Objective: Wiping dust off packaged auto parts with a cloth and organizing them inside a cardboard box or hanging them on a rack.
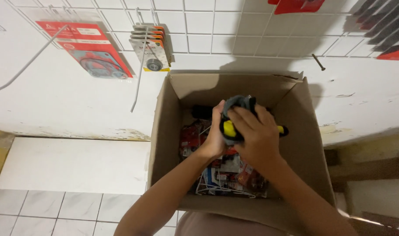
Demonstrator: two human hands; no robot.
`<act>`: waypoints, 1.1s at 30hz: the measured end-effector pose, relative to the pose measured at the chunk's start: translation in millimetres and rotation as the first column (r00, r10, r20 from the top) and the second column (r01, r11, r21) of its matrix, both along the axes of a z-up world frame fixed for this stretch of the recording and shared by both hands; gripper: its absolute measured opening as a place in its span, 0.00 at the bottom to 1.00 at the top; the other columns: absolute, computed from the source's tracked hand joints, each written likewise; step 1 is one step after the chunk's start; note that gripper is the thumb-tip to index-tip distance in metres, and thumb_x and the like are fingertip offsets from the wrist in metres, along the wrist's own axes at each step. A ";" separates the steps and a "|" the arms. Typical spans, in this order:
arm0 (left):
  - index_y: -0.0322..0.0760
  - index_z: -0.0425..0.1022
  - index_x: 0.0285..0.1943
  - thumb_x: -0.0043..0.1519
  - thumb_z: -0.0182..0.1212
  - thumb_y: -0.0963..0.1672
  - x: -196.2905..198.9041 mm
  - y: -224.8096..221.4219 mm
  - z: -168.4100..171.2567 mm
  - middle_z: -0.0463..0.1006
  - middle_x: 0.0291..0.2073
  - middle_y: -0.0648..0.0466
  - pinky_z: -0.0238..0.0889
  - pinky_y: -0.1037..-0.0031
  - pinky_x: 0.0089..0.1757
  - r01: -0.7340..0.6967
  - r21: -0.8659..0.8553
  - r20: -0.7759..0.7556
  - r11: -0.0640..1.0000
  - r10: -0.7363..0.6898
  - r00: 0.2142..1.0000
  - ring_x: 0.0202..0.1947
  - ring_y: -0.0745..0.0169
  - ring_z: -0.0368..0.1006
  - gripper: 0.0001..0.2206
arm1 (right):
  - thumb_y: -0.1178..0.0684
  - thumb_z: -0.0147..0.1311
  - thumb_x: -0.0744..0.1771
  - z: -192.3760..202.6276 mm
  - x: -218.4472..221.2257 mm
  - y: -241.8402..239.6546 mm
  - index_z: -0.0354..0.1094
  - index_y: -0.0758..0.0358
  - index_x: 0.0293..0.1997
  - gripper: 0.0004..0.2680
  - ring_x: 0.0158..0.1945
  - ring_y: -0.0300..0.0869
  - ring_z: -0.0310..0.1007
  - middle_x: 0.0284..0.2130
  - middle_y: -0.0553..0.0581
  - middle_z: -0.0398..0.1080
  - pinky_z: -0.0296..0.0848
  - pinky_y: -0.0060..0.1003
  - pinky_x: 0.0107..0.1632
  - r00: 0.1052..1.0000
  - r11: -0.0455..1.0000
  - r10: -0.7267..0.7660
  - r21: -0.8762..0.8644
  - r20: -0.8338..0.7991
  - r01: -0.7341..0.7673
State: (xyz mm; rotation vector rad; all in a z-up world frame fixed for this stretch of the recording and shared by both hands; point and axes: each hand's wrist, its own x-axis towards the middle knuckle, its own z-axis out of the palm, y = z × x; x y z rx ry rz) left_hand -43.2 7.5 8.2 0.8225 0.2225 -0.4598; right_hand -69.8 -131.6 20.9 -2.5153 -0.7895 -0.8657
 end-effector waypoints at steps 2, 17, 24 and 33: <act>0.41 0.61 0.74 0.61 0.48 0.64 -0.4 -1.5 3.7 0.69 0.62 0.40 0.59 0.58 0.61 0.022 -0.015 0.052 1.000 -0.021 0.998 0.61 0.47 0.66 0.38 | 0.59 0.62 0.52 -6.5 10.1 -16.2 0.73 0.57 0.59 0.28 0.59 0.57 0.68 0.55 0.54 0.73 0.59 0.55 0.67 1.000 1.000 -0.015 -0.010 0.023 0.015; 0.45 0.55 0.78 0.62 0.47 0.62 -18.4 -10.1 40.4 0.65 0.65 0.43 0.54 0.59 0.63 -0.031 -0.004 0.132 0.999 0.032 0.991 0.64 0.50 0.62 0.37 | 0.65 0.60 0.59 33.8 8.2 -14.3 0.75 0.57 0.50 0.16 0.52 0.55 0.66 0.47 0.52 0.75 0.63 0.51 0.59 0.996 0.987 -0.091 0.135 0.003 0.089; 0.43 0.49 0.78 0.65 0.45 0.61 0.9 -7.3 2.1 0.58 0.67 0.42 0.48 0.57 0.67 -0.076 0.083 0.196 0.994 0.058 0.979 0.67 0.48 0.57 0.37 | 0.60 0.61 0.60 23.2 1.2 -2.2 0.75 0.54 0.49 0.14 0.51 0.57 0.68 0.46 0.51 0.75 0.65 0.52 0.57 0.998 0.978 0.022 0.209 -0.057 -0.010; 0.44 0.58 0.75 0.64 0.50 0.60 3.3 -10.9 -0.5 0.67 0.63 0.46 0.53 0.56 0.65 -0.029 -0.011 0.156 1.000 0.031 0.987 0.65 0.49 0.62 0.34 | 0.62 0.62 0.57 16.5 0.6 -3.0 0.73 0.58 0.52 0.19 0.55 0.56 0.68 0.50 0.54 0.74 0.59 0.55 0.64 1.000 0.992 -0.002 0.128 -0.020 0.005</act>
